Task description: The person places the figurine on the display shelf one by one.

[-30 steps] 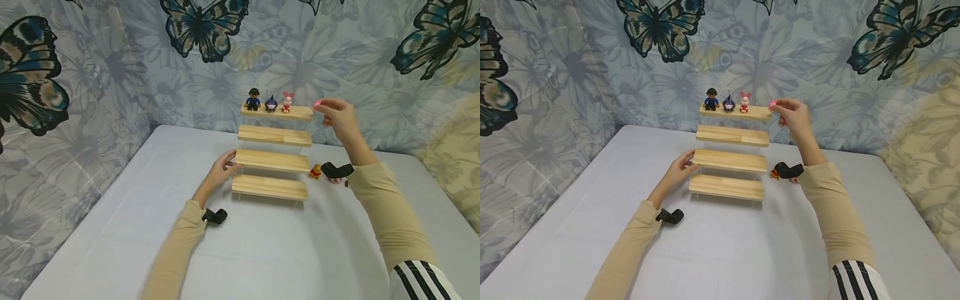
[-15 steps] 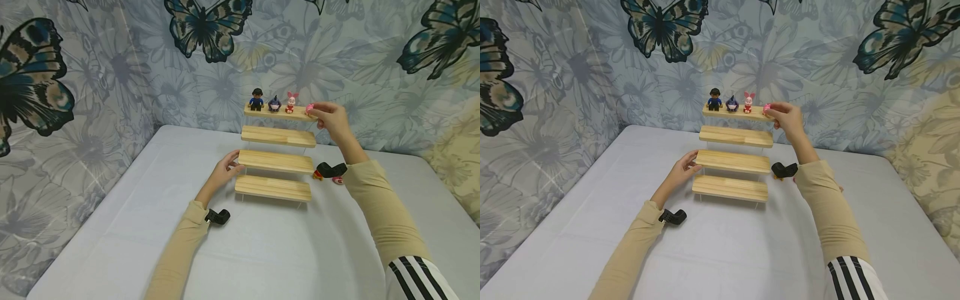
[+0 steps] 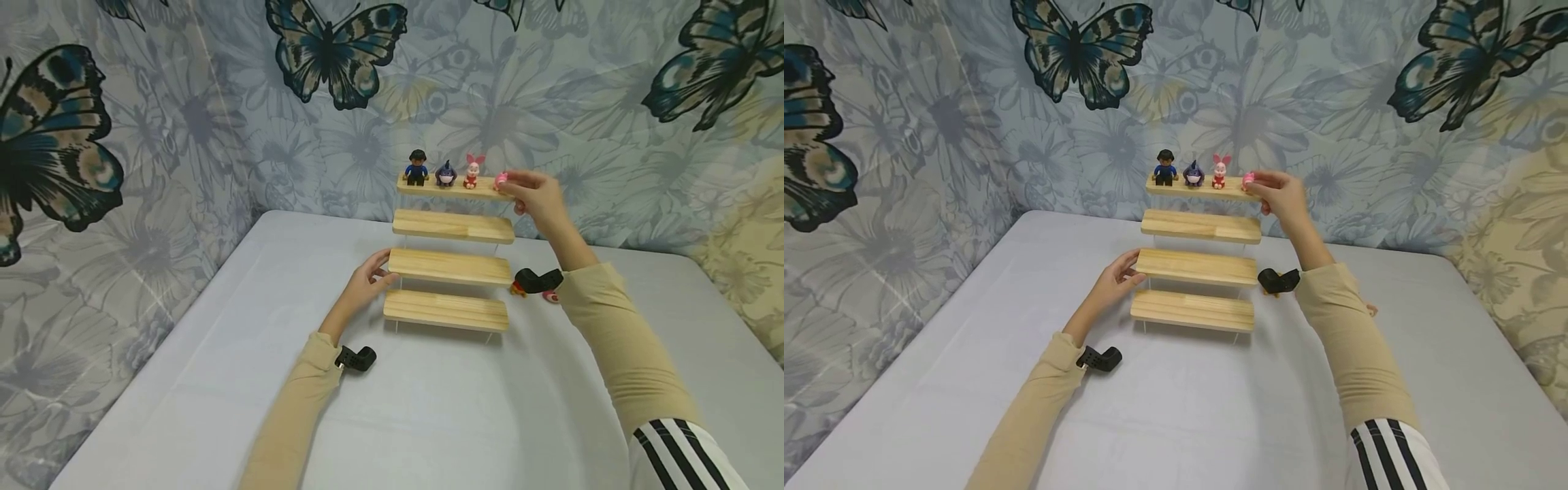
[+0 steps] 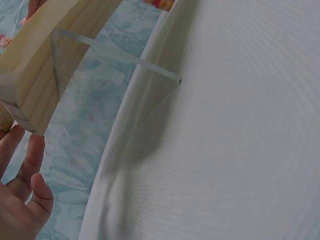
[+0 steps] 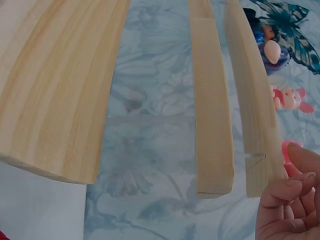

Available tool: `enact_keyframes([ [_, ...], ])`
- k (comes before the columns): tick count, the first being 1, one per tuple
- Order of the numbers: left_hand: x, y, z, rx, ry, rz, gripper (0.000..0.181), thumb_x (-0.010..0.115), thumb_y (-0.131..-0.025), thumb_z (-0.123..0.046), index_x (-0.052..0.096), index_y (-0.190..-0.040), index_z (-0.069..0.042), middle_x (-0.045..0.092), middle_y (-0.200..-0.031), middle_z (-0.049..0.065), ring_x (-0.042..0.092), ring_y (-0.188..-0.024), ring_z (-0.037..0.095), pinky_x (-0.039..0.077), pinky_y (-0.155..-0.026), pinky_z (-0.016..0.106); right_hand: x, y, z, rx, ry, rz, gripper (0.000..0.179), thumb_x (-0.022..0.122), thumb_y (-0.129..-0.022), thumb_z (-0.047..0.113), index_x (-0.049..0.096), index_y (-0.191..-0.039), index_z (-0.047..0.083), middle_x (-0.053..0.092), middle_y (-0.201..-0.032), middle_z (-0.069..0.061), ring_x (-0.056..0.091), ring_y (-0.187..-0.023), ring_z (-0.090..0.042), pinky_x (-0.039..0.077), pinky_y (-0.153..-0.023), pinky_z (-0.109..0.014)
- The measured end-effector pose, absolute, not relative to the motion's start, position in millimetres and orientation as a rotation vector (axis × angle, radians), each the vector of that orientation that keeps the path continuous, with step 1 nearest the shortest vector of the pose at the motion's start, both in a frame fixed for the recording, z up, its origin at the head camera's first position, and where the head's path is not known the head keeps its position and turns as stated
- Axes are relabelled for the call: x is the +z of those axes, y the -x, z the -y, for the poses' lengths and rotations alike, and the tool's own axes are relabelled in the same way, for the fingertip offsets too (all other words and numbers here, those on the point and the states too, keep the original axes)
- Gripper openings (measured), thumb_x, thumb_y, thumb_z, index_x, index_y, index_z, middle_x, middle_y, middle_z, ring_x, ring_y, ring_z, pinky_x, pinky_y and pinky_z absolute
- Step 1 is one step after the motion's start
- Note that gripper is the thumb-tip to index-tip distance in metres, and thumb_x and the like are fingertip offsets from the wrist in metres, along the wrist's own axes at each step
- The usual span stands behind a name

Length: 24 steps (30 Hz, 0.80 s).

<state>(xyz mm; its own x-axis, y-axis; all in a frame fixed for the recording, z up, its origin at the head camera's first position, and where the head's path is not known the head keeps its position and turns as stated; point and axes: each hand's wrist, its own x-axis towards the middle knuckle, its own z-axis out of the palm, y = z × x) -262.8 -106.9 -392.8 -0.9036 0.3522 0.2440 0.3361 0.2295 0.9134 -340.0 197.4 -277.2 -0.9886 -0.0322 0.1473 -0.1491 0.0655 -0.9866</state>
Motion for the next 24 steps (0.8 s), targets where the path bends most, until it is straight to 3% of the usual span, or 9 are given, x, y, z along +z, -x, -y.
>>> enact_keyframes([
  [3, -394.0, 261.6, 105.9, 1.826, -0.695, -2.450, 0.055, 0.055, -0.091, -0.013, 0.029, -0.137, 0.003, 0.034, -0.136, 0.020, 0.049, -0.100, 0.032, 0.038, -0.074, 0.033, -280.4, 340.7, -198.7, 2.083, -0.194, 2.220, 0.051, 0.066, -0.082, 0.011, 0.047, -0.125, -0.007, 0.064, -0.089, 0.000, 0.037, -0.047, -0.009, 0.032, -0.044, -0.022],
  [10, -394.2, 260.9, 103.5, 1.824, -0.685, -2.461, 0.055, 0.055, -0.091, -0.012, 0.030, -0.137, 0.003, 0.034, -0.136, 0.021, 0.049, -0.100, 0.033, 0.039, -0.075, 0.035, -290.7, 346.1, -215.0, 2.062, -0.204, 2.140, 0.050, 0.063, -0.084, 0.009, 0.044, -0.130, 0.001, 0.052, -0.118, -0.010, 0.035, -0.046, -0.009, 0.031, -0.045, -0.022],
  [18, -392.9, 260.8, 103.2, 1.805, -0.685, -2.467, 0.055, 0.055, -0.091, -0.014, 0.029, -0.137, 0.003, 0.034, -0.136, 0.020, 0.049, -0.101, 0.031, 0.039, -0.079, 0.039, -286.9, 334.0, -231.9, 2.060, -0.220, 2.112, 0.047, 0.063, -0.084, 0.008, 0.048, -0.128, 0.004, 0.060, -0.097, 0.001, 0.034, -0.045, -0.010, 0.032, -0.044, -0.021],
  [24, -404.2, 268.6, 105.2, 1.821, -0.672, -2.457, 0.056, 0.055, -0.091, -0.016, 0.029, -0.139, -0.001, 0.033, -0.137, 0.019, 0.049, -0.102, 0.029, 0.037, -0.082, 0.042, -295.7, 327.5, -247.2, 2.065, -0.282, 2.101, 0.048, 0.064, -0.083, 0.010, 0.047, -0.127, 0.003, 0.063, -0.098, -0.002, 0.037, -0.045, -0.010, 0.033, -0.043, -0.023],
])
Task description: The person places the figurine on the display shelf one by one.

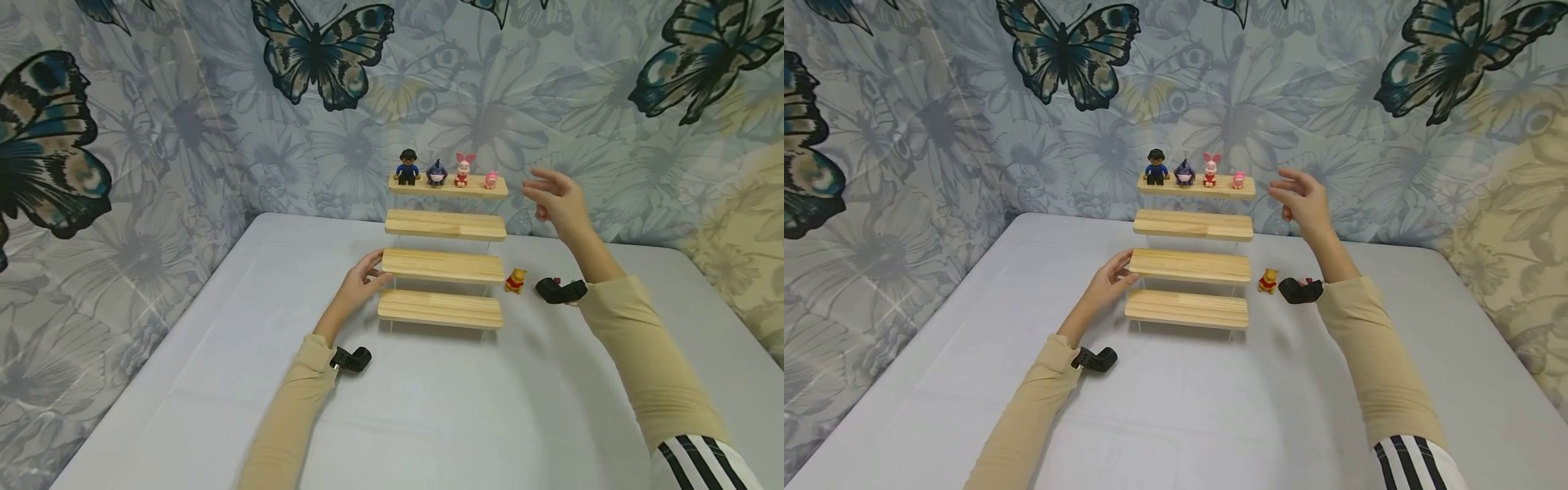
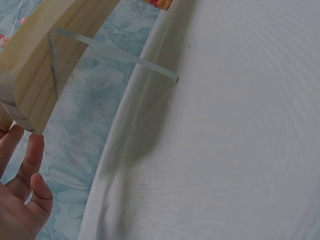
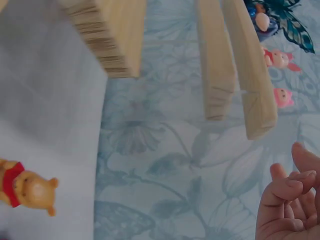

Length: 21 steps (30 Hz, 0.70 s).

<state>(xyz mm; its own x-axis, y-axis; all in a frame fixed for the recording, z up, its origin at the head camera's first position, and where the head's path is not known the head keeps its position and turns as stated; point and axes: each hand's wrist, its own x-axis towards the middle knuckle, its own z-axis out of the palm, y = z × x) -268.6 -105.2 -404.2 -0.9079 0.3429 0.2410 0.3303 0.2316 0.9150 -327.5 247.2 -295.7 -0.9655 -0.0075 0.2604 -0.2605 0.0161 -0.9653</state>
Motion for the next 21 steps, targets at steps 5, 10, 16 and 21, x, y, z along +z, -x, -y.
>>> enact_keyframes([
  [5, -421.3, 280.2, 108.2, 1.828, -0.641, -2.468, 0.058, 0.056, -0.090, -0.025, 0.031, -0.140, -0.011, 0.035, -0.138, 0.011, 0.049, -0.101, 0.021, 0.038, -0.082, 0.039, -343.4, 356.0, -282.3, 2.113, -0.363, 2.160, 0.048, 0.065, -0.084, 0.017, 0.049, -0.127, 0.005, 0.060, -0.109, -0.006, 0.041, -0.048, -0.011, 0.036, -0.044, -0.025],
  [10, -424.0, 281.1, 108.3, 1.835, -0.661, -2.478, 0.063, 0.057, -0.089, -0.033, 0.030, -0.140, -0.008, 0.035, -0.138, 0.012, 0.050, -0.100, 0.021, 0.038, -0.081, 0.040, -351.0, 327.0, -273.7, 2.092, -0.250, 2.249, 0.051, 0.064, -0.085, 0.023, 0.046, -0.129, 0.005, 0.058, -0.111, -0.003, 0.041, -0.051, -0.011, 0.036, -0.046, -0.026],
  [16, -421.1, 279.9, 107.9, 1.823, -0.662, -2.478, 0.061, 0.056, -0.090, -0.030, 0.030, -0.139, -0.006, 0.036, -0.138, 0.012, 0.050, -0.099, 0.021, 0.038, -0.081, 0.038, -375.2, 316.7, -278.8, 2.097, -0.212, 2.298, 0.047, 0.063, -0.086, 0.023, 0.047, -0.127, 0.007, 0.058, -0.109, 0.001, 0.042, -0.054, -0.008, 0.037, -0.048, -0.024],
  [21, -403.5, 269.0, 106.0, 1.862, -0.703, -2.433, 0.057, 0.056, -0.091, -0.016, 0.029, -0.138, 0.002, 0.035, -0.136, 0.020, 0.049, -0.100, 0.031, 0.037, -0.080, 0.043, -408.7, 326.8, -297.2, 2.135, -0.172, 2.328, 0.046, 0.065, -0.084, 0.022, 0.050, -0.126, 0.010, 0.056, -0.117, -0.007, 0.045, -0.053, -0.009, 0.039, -0.047, -0.023],
])
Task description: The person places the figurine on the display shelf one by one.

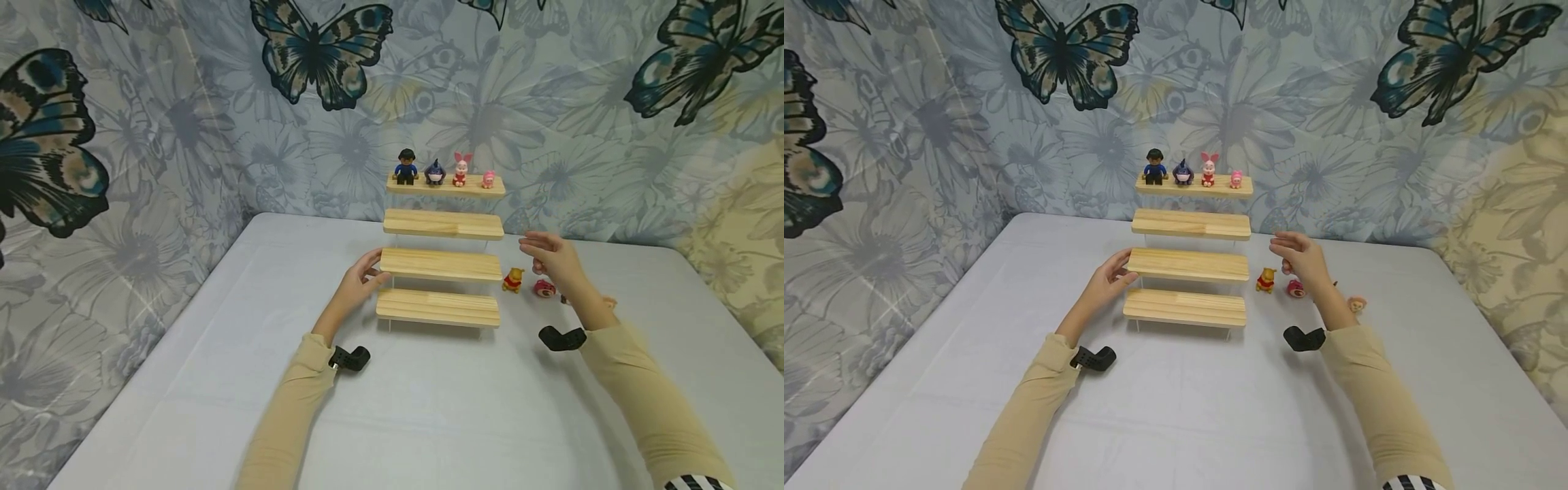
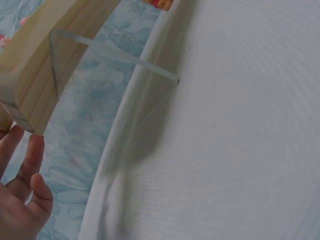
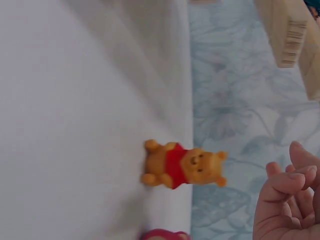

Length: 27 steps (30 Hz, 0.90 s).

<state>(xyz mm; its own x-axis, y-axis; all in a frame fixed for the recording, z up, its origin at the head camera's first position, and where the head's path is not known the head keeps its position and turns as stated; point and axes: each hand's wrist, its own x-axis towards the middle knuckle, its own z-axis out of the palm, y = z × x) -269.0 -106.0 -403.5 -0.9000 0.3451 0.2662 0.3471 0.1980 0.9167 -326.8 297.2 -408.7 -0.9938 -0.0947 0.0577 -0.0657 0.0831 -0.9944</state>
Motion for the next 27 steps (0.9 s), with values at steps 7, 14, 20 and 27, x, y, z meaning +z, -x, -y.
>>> enact_keyframes([
  [7, -410.6, 275.6, 105.6, -1.852, 0.691, 2.430, 0.057, 0.057, -0.090, -0.021, 0.032, -0.138, -0.001, 0.036, -0.136, 0.018, 0.050, -0.098, 0.027, 0.039, -0.077, 0.037, -401.6, 300.3, -278.9, -2.004, -0.032, -2.356, 0.030, 0.062, -0.087, 0.021, 0.054, -0.113, 0.010, 0.062, -0.095, 0.006, 0.042, -0.049, -0.007, 0.036, -0.043, -0.022],
  [14, -425.3, 284.3, 106.0, -1.823, 0.706, 2.412, 0.059, 0.057, -0.090, -0.025, 0.032, -0.138, -0.003, 0.037, -0.136, 0.016, 0.051, -0.097, 0.025, 0.041, -0.073, 0.035, -406.3, 292.7, -278.7, -1.922, -0.052, -2.315, 0.038, 0.058, -0.089, 0.016, 0.045, -0.122, 0.000, 0.060, -0.094, 0.012, 0.041, -0.049, -0.005, 0.035, -0.044, -0.022],
  [20, -421.1, 280.5, 105.8, -1.815, 0.726, 2.425, 0.058, 0.056, -0.090, -0.021, 0.030, -0.138, 0.001, 0.036, -0.136, 0.018, 0.051, -0.098, 0.025, 0.042, -0.073, 0.034, -412.6, 290.7, -279.2, -1.804, -0.027, -2.338, 0.054, 0.058, -0.089, 0.019, 0.036, -0.130, -0.010, 0.057, -0.090, 0.009, 0.041, -0.053, -0.004, 0.038, -0.049, -0.021],
  [27, -416.4, 277.8, 106.1, -1.823, 0.713, 2.414, 0.065, 0.057, -0.088, -0.036, 0.032, -0.138, -0.002, 0.038, -0.135, 0.016, 0.052, -0.097, 0.025, 0.041, -0.072, 0.032, -411.8, 291.4, -276.9, -1.765, -0.035, -2.335, 0.055, 0.055, -0.091, 0.021, 0.035, -0.131, -0.010, 0.054, -0.088, 0.006, 0.042, -0.054, -0.003, 0.040, -0.050, -0.019],
])
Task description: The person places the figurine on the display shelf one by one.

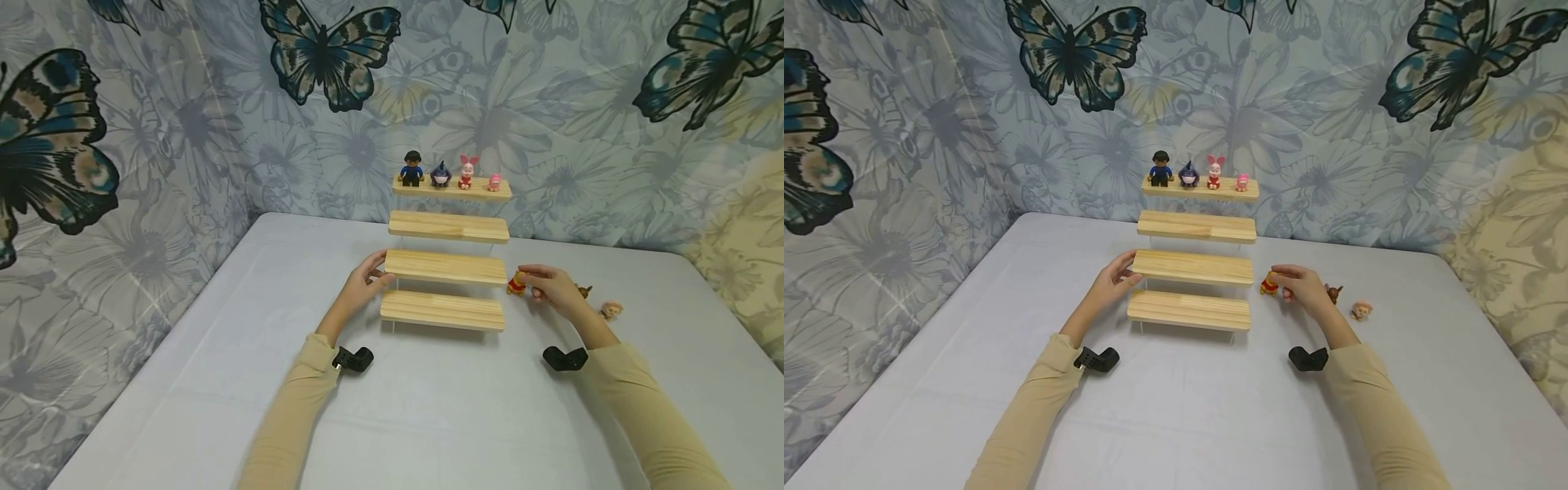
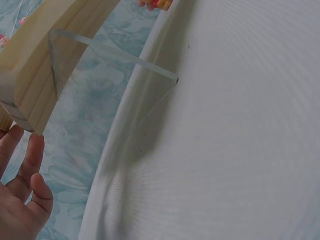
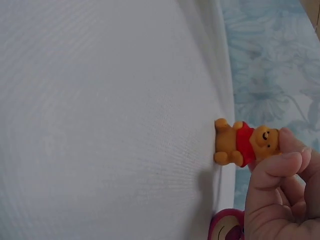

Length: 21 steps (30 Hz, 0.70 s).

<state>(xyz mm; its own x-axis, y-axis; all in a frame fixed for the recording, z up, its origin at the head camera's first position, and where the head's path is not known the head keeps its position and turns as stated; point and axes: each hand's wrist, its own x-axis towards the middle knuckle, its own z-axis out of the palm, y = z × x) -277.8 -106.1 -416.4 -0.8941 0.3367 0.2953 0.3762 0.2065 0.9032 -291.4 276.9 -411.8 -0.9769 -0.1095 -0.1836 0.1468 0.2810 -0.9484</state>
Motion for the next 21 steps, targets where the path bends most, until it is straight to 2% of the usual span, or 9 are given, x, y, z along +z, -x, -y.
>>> enact_keyframes([
  [2, -425.0, 283.7, 107.1, -1.826, 0.708, 2.405, 0.068, 0.057, -0.086, -0.041, 0.033, -0.138, -0.005, 0.038, -0.136, 0.013, 0.052, -0.096, 0.021, 0.042, -0.073, 0.033, -412.5, 291.4, -277.1, -1.764, -0.034, -2.316, 0.056, 0.054, -0.091, 0.022, 0.033, -0.133, -0.010, 0.053, -0.089, 0.005, 0.042, -0.054, -0.003, 0.040, -0.050, -0.019],
  [5, -424.1, 283.6, 107.0, -1.830, 0.696, 2.416, 0.058, 0.057, -0.090, -0.026, 0.032, -0.138, -0.006, 0.037, -0.136, 0.013, 0.051, -0.097, 0.022, 0.041, -0.077, 0.037, -413.9, 290.3, -276.8, -1.804, -0.023, -2.252, 0.059, 0.053, -0.092, 0.023, 0.030, -0.133, -0.011, 0.052, -0.088, 0.003, 0.042, -0.055, -0.002, 0.039, -0.049, -0.018],
  [9, -423.4, 284.0, 106.6, -1.814, 0.693, 2.430, 0.056, 0.056, -0.090, -0.021, 0.031, -0.139, -0.007, 0.036, -0.137, 0.014, 0.051, -0.098, 0.022, 0.040, -0.078, 0.038, -416.5, 290.4, -276.5, -1.893, -0.035, -2.152, 0.055, 0.053, -0.092, 0.022, 0.032, -0.132, -0.010, 0.049, -0.087, 0.001, 0.041, -0.054, -0.003, 0.038, -0.049, -0.018],
  [13, -423.6, 284.7, 106.4, -1.809, 0.694, 2.428, 0.057, 0.057, -0.090, -0.022, 0.032, -0.139, -0.007, 0.037, -0.136, 0.014, 0.051, -0.096, 0.022, 0.041, -0.073, 0.035, -417.8, 291.0, -276.3, -1.917, -0.045, -2.142, 0.051, 0.054, -0.092, 0.021, 0.035, -0.129, -0.009, 0.049, -0.087, 0.002, 0.040, -0.053, -0.003, 0.037, -0.048, -0.018],
  [21, -425.9, 284.8, 107.2, -1.814, 0.703, 2.416, 0.057, 0.057, -0.090, -0.026, 0.033, -0.138, -0.007, 0.038, -0.136, 0.014, 0.051, -0.096, 0.023, 0.041, -0.071, 0.033, -418.0, 291.5, -274.5, -1.856, -0.042, -2.218, 0.057, 0.051, -0.093, 0.024, 0.030, -0.132, -0.012, 0.049, -0.088, 0.002, 0.039, -0.052, -0.002, 0.037, -0.048, -0.018],
])
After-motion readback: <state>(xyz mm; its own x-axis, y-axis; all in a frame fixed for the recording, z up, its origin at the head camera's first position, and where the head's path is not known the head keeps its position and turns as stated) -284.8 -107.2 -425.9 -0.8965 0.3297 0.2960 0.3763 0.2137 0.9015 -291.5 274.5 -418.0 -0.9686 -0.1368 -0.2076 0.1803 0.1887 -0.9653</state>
